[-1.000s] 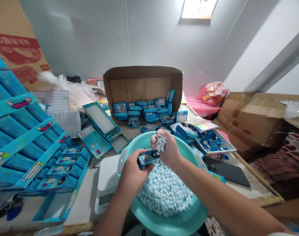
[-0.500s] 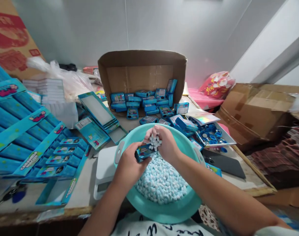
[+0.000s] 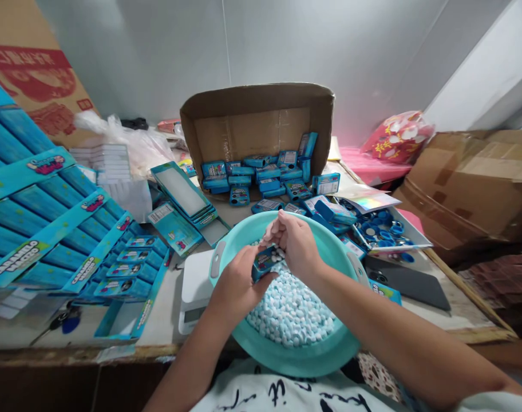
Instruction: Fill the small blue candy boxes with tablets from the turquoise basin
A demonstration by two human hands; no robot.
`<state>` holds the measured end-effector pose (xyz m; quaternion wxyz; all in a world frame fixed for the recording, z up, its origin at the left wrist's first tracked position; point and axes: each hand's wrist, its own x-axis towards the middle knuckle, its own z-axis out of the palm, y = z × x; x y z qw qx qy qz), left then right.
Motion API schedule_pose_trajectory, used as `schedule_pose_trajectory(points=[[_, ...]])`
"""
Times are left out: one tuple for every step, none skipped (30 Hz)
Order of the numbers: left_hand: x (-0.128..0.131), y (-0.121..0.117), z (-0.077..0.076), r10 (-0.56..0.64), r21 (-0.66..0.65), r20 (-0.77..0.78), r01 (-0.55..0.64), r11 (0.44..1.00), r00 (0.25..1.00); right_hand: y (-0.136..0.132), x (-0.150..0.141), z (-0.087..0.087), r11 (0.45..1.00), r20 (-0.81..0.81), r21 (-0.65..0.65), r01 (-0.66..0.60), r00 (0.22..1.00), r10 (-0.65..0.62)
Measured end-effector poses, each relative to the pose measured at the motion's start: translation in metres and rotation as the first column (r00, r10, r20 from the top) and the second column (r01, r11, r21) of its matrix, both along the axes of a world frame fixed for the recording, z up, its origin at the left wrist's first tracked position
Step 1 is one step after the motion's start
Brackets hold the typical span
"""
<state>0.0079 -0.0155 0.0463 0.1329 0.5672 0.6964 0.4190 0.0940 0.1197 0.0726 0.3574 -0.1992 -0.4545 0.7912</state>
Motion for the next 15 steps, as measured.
schedule_pose_trajectory(points=[[0.000,0.000,0.001,-0.009,-0.005,0.007,0.009,1.000,1.000,0.001,0.000,0.000,1.000,0.003,-0.017,-0.005,1.000,0.005],[0.000,0.001,0.001,-0.007,-0.001,0.019,0.007,1.000,1.000,0.001,0.001,0.001,1.000,-0.006,-0.022,-0.014,1.000,0.014],[-0.001,0.001,0.001,0.005,0.007,0.033,-0.005,1.000,0.999,0.001,0.001,0.001,1.000,-0.026,-0.013,-0.024,0.999,0.024],[-0.001,0.002,0.001,0.026,0.011,0.047,-0.026,1.000,0.999,0.000,0.001,0.001,1.000,-0.050,0.009,-0.029,0.998,0.029],[-0.001,0.004,0.000,0.055,0.005,0.059,-0.055,0.998,0.997,-0.001,0.002,0.001,0.999,-0.069,0.045,-0.026,0.997,0.029],[-0.001,0.005,-0.001,0.082,-0.013,0.069,-0.081,0.997,0.994,-0.002,0.002,0.001,0.996,-0.079,0.087,-0.019,0.997,0.026],[-0.001,0.006,-0.002,0.096,-0.035,0.078,-0.093,0.995,0.992,-0.004,0.002,0.001,0.992,-0.079,0.129,-0.014,0.997,0.024],[-0.001,0.007,-0.003,0.095,-0.052,0.088,-0.091,0.994,0.992,-0.006,0.002,0.000,0.986,-0.073,0.164,-0.014,0.997,0.027],[-0.001,0.008,-0.004,0.091,-0.059,0.100,-0.086,0.995,0.991,-0.008,0.003,0.000,0.982,-0.066,0.190,-0.014,0.997,0.027],[0.000,0.009,-0.005,0.088,-0.056,0.111,-0.082,0.995,0.990,-0.009,0.004,0.000,0.978,-0.068,0.211,-0.002,0.998,0.017],[0.000,0.009,-0.005,0.089,-0.047,0.124,-0.084,0.995,0.988,-0.010,0.005,0.001,0.971,-0.077,0.237,0.028,0.997,-0.010],[0.000,0.009,-0.005,0.100,-0.040,0.137,-0.096,0.995,0.985,-0.010,0.007,0.002,0.957,-0.085,0.280,0.076,0.995,-0.054],[0.000,0.009,-0.004,0.124,-0.037,0.148,-0.120,0.992,0.981,-0.009,0.009,0.003,0.930,-0.087,0.343,0.134,0.990,-0.111],[0.000,0.008,-0.003,0.153,-0.037,0.153,-0.149,0.988,0.976,-0.007,0.012,0.005,0.887,-0.080,0.423,0.185,0.983,-0.167],[-0.001,0.007,-0.003,0.183,-0.036,0.158,-0.180,0.983,0.970,-0.005,0.014,0.006,0.832,-0.061,0.513,0.211,0.976,-0.210]])
